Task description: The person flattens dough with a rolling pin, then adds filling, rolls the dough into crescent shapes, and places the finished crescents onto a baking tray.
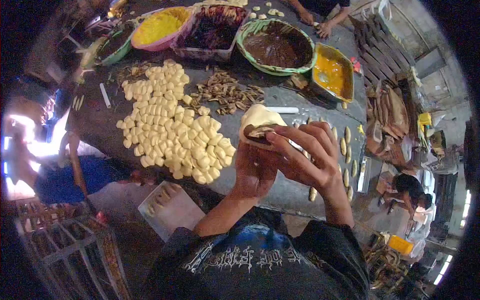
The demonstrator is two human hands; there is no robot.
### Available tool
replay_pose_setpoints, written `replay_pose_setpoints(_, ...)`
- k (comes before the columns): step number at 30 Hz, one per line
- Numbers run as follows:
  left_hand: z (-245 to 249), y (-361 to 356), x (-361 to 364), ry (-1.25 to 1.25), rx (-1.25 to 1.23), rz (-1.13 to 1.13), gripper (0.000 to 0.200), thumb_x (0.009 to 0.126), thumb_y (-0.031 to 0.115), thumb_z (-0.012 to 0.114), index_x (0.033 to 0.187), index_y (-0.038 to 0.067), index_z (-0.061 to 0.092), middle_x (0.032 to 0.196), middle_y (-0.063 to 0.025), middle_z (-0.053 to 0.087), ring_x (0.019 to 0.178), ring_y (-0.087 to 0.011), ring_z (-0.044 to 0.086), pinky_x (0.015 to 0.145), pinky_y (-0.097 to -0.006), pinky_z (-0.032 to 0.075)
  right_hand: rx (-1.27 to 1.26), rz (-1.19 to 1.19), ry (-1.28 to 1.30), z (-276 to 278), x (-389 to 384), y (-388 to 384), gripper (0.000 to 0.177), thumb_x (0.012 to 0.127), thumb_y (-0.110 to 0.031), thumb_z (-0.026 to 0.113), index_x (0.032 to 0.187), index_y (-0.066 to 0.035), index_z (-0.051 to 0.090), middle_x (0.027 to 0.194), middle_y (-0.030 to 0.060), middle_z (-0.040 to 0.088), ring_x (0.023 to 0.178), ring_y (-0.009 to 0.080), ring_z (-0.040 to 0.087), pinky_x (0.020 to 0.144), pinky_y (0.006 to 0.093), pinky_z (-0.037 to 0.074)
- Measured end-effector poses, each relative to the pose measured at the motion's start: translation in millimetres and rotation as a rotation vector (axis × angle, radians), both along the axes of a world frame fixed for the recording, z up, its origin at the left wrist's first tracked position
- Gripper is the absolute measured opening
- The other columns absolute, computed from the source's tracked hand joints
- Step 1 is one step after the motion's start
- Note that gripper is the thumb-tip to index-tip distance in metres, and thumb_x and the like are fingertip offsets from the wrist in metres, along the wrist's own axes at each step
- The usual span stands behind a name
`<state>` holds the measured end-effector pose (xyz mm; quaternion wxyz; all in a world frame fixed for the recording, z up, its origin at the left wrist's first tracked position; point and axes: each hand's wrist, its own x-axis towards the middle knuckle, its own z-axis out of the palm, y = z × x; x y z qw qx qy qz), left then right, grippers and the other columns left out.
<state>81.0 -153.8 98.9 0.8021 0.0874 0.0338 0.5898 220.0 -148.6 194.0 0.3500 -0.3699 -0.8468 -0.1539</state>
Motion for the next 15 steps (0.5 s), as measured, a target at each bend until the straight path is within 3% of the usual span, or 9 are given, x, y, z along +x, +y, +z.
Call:
replay_pose_setpoints(2, 7, -21, 8, 0.023, 0.037, 0.010, 0.051, 0.102, 0.043, 0.050, 0.139, 0.009, 0.047, 0.131, -0.0113, 0.058, 0.117, -0.0239, 0.060, 0.100, -0.0361, 0.052, 0.054, -0.004, -0.139, 10, 13, -30, 0.041, 0.070, -0.019, 0.068, 0.111, -0.013, 0.071, 0.118, 0.0089, 0.068, 0.090, 0.0234, 0.063, 0.075, 0.0375, 0.050)
replay_pose_setpoints(3, 16, -29, 10, -0.077, 0.013, -0.038, 0.053, 0.100, 0.047, 0.051, 0.139, 0.010, 0.049, 0.131, -0.0112, 0.059, 0.115, -0.0249, 0.061, 0.100, -0.0365, 0.052, 0.115, 0.029, -0.179, 14, 20, -41, 0.041, 0.068, -0.017, 0.085, 0.107, -0.013, 0.075, 0.108, 0.0029, 0.069, 0.082, 0.0209, 0.060, 0.067, 0.0367, 0.050)
replay_pose_setpoints(5, 29, -49, 15, -0.018, 0.069, -0.015, 0.057, 0.098, 0.051, 0.053, 0.139, 0.011, 0.050, 0.132, -0.0117, 0.059, 0.115, -0.0263, 0.061, 0.099, -0.0367, 0.052, 0.148, 0.069, -0.176, 19, 28, -64, 0.034, 0.069, -0.015, 0.085, 0.102, -0.013, 0.077, 0.107, 0.0034, 0.069, 0.080, 0.0203, 0.059, 0.066, 0.0360, 0.050)
replay_pose_setpoints(6, 34, -62, 17, 0.142, 0.144, 0.059, 0.058, 0.097, 0.051, 0.052, 0.139, 0.010, 0.049, 0.133, -0.0122, 0.058, 0.116, -0.0267, 0.060, 0.099, -0.0365, 0.052, 0.159, 0.063, -0.212, 22, 31, -74, 0.032, 0.069, -0.014, 0.085, 0.100, -0.012, 0.077, 0.107, 0.0034, 0.069, 0.079, 0.0201, 0.059, 0.066, 0.0357, 0.051)
replay_pose_setpoints(8, 36, -78, 18, 0.038, 0.197, -0.034, 0.057, 0.098, 0.048, 0.052, 0.140, 0.010, 0.047, 0.133, -0.0124, 0.057, 0.116, -0.0261, 0.060, 0.100, -0.0374, 0.052, 0.194, 0.055, -0.256, 27, 34, -94, 0.031, 0.069, -0.012, 0.085, 0.098, -0.012, 0.078, 0.106, 0.0034, 0.069, 0.078, 0.0197, 0.058, 0.066, 0.0351, 0.051)
replay_pose_setpoints(9, 35, -79, 17, -0.227, 0.171, -0.204, 0.055, 0.100, 0.045, 0.051, 0.142, 0.010, 0.045, 0.132, -0.0119, 0.058, 0.116, -0.0250, 0.061, 0.100, -0.0384, 0.051, 0.217, 0.055, -0.267, 29, 35, -103, 0.030, 0.068, -0.011, 0.085, 0.098, -0.012, 0.078, 0.106, 0.0035, 0.069, 0.077, 0.0194, 0.058, 0.066, 0.0348, 0.051)
replay_pose_setpoints(11, 33, -88, 20, -0.414, 0.125, -0.320, 0.052, 0.101, 0.040, 0.050, 0.143, 0.009, 0.044, 0.131, -0.0116, 0.059, 0.116, -0.0243, 0.062, 0.101, -0.0399, 0.051, 0.283, 0.069, -0.245, 29, 36, -121, 0.032, 0.066, -0.010, 0.085, 0.097, -0.012, 0.078, 0.105, 0.0039, 0.068, 0.076, 0.0189, 0.057, 0.065, 0.0344, 0.051)
replay_pose_setpoints(13, 29, -100, 26, -0.266, 0.086, -0.206, 0.051, 0.100, 0.035, 0.051, 0.143, 0.008, 0.044, 0.130, -0.0116, 0.060, 0.116, -0.0251, 0.063, 0.101, -0.0407, 0.051, 0.311, 0.120, -0.191, 38, 34, -132, 0.034, 0.063, -0.006, 0.083, 0.096, -0.011, 0.077, 0.102, 0.0048, 0.067, 0.077, 0.0198, 0.058, 0.066, 0.0349, 0.052)
replay_pose_setpoints(15, 16, -104, 28, -0.435, 0.129, -0.328, 0.067, 0.093, 0.039, 0.059, 0.146, 0.004, 0.038, 0.137, -0.0150, 0.055, 0.122, -0.0285, 0.059, 0.103, -0.0407, 0.050, 0.256, 0.186, -0.118, 41, 39, -137, 0.032, 0.064, -0.004, 0.082, 0.095, -0.011, 0.076, 0.101, 0.0057, 0.066, 0.080, 0.0214, 0.060, 0.067, 0.0359, 0.052)
